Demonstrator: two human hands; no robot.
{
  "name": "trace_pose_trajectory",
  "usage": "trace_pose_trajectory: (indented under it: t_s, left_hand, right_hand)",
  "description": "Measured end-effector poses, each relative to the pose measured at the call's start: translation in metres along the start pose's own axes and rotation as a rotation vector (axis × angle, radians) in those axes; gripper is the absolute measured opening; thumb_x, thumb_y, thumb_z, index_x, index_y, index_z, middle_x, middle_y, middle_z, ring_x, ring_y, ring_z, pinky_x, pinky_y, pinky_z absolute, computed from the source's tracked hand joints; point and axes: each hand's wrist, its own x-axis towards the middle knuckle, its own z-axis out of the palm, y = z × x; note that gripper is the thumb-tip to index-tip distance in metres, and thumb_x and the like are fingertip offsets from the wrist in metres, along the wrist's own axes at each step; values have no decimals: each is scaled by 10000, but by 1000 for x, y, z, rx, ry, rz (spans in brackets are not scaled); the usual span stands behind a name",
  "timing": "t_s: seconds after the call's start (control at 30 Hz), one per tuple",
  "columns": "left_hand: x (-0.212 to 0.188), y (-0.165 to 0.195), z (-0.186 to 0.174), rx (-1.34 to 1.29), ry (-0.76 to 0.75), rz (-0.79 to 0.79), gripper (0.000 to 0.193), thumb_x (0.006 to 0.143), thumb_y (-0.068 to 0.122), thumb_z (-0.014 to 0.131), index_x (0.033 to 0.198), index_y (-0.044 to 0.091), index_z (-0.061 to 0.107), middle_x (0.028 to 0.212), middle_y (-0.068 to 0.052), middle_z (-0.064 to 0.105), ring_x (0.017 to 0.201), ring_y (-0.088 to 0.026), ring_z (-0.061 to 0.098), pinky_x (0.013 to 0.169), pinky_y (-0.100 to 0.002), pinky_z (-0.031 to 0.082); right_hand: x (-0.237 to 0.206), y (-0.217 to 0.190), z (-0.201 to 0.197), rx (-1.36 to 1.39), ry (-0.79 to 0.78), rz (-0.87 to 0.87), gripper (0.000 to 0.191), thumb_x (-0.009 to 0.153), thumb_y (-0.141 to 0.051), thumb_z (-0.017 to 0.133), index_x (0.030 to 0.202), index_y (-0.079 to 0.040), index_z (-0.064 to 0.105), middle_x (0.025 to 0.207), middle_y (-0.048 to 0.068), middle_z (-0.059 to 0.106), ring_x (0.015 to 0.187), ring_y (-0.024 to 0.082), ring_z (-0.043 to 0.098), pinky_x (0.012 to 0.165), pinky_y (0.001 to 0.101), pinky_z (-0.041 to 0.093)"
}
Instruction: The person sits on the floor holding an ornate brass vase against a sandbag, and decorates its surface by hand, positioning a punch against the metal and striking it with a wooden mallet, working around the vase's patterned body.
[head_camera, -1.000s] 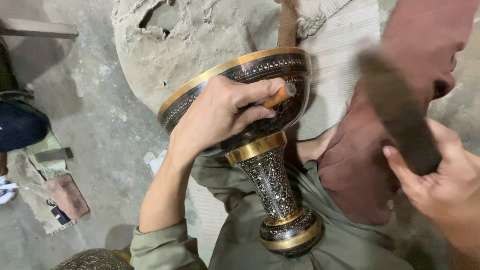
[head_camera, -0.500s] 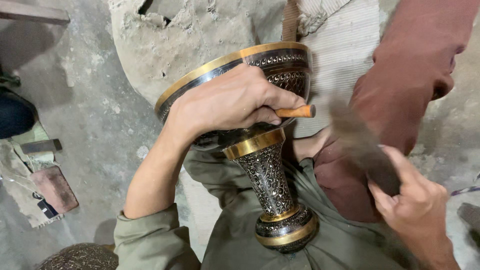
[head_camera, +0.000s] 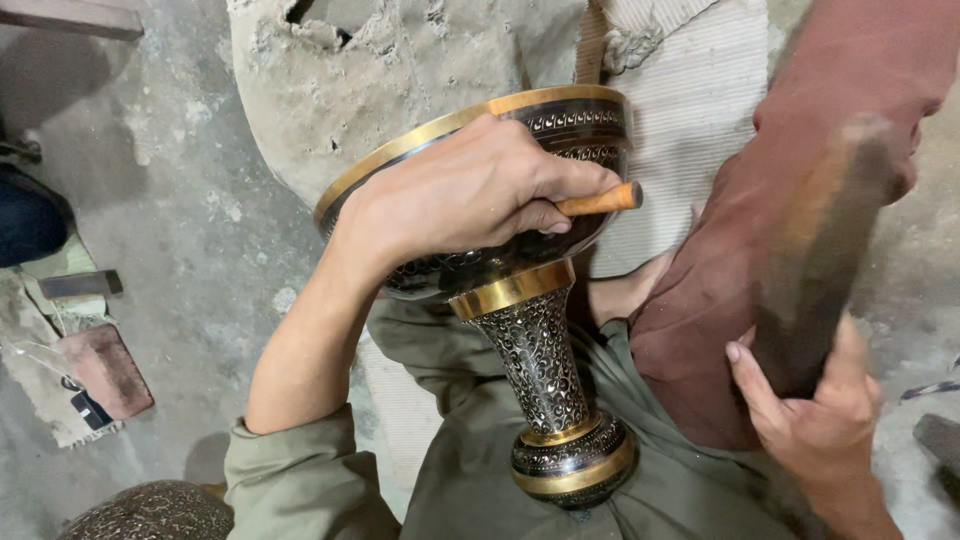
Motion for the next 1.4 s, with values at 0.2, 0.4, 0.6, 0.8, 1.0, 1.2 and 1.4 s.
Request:
trace_pose_trajectory:
  t_s: [0.2,0.4,0.6,0.8,1.0,1.2,1.4]
  left_hand:
    - [-7,2,2,-29,54,10,382,908,117,766,1286,130,705,1017,-132,757,831,-380,692,711,-454,537]
    - [-24,12,9,-16,234,-29,376,990,129,753,1342,81,629,1075,-148,748,915,-351,721,786,-423,560]
    - [-42,28,29,-11,474,-211,364,976,104,780,1309,50,642,1017,-141,744,850,-312,737,752,-376,577]
    - [-52,37,54,-2,684,-350,325,948,41,800,1250,68,684,923,-102,725,781,-238,743,746,-327,582]
    - [-55,41,90,-19,972,-461,171,955,4,828,1029,9,674,811,-81,661,619,-175,650,623,-251,524]
    - [-64,34,121,204,1172,-448,205,861,32,835,1027,-20,727,720,-97,645,615,-180,622,619,-291,484]
    - [-65,25,136,186,1238,-290,188,907,80,805,1024,-26,703,882,-124,734,771,-229,739,726,-301,578]
  right_hand:
    - [18,-7,-15,-219,-6,-131,617,863,-141,866,1394,16,593,955,224,703,814,361,716,705,410,564]
    - [43,-13,-39,-216,-54,-313,545,909,-58,815,1390,6,564,1079,240,709,820,330,713,691,368,545]
    - [85,-10,-56,-371,-235,-233,629,849,-18,764,1447,-5,571,781,149,620,613,235,636,619,351,504]
    - [117,-21,-64,-570,-388,-382,554,912,-218,629,1451,-191,505,830,3,639,635,98,638,653,215,531]
    - [148,-31,-62,-1023,-862,-446,485,974,-417,494,1454,-377,439,880,-142,659,657,-39,640,687,79,558]
    - [145,-36,-70,-934,-617,-595,500,941,-344,574,1434,-298,505,897,-36,679,644,52,631,677,182,557]
    - [113,-42,-82,-332,-269,-596,495,935,-133,631,1427,-158,578,1004,131,678,744,191,663,729,300,562]
